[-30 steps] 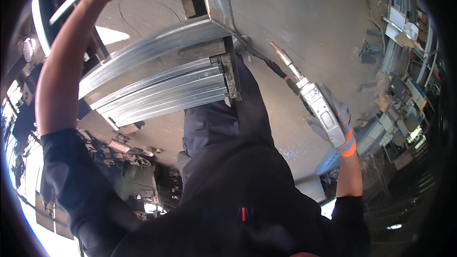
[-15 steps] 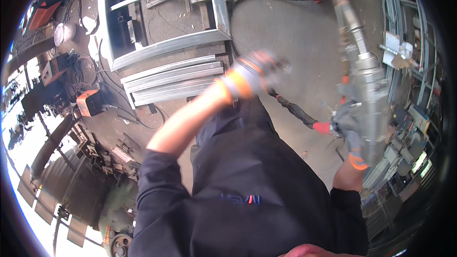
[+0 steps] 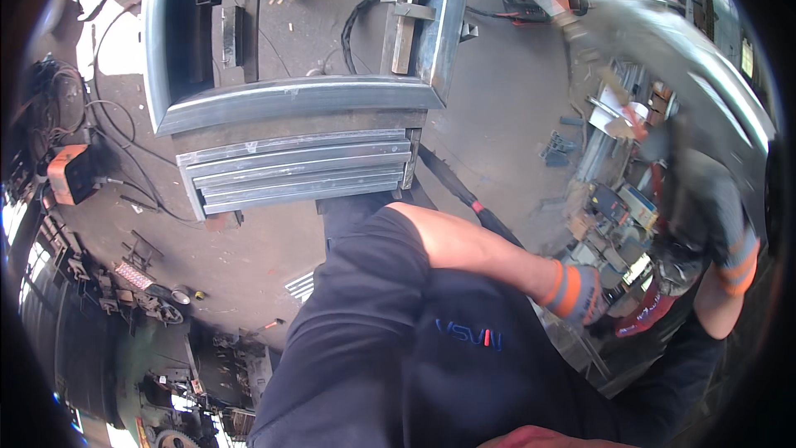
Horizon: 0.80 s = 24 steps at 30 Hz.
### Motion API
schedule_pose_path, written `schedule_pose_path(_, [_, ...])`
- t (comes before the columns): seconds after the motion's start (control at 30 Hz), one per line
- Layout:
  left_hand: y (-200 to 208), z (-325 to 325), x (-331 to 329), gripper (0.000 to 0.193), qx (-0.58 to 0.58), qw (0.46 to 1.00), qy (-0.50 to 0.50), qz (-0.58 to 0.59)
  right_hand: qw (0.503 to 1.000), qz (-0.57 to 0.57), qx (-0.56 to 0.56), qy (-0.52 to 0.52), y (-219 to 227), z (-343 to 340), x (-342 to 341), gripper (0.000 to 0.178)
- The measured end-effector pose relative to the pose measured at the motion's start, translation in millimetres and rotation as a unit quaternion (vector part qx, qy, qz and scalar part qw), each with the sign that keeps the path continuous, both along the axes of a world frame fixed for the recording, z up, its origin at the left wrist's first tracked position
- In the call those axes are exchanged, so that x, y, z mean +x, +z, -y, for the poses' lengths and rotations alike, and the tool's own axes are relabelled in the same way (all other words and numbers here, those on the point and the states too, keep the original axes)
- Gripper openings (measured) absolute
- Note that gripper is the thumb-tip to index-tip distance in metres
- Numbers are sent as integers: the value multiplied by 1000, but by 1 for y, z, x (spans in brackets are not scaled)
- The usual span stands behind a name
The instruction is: The person places short metal bars onto a curved metal frame and then uses a handheld welding tool to weld the bars to the frame. The person repeats this process for several bars along the frame.
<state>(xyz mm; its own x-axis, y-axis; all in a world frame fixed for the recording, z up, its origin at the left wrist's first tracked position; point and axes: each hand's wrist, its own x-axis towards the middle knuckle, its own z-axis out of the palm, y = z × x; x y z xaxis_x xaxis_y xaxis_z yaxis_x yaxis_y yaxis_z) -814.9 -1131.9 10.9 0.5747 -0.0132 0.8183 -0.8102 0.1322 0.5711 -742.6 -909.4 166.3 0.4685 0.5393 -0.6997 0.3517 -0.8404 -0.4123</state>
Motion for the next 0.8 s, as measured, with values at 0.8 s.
schedule_pose_path(0.8, [61, -169, -30, 13, -270, 962, 24, 35, 833, -148, -31, 532, -220, -148, -10, 31])
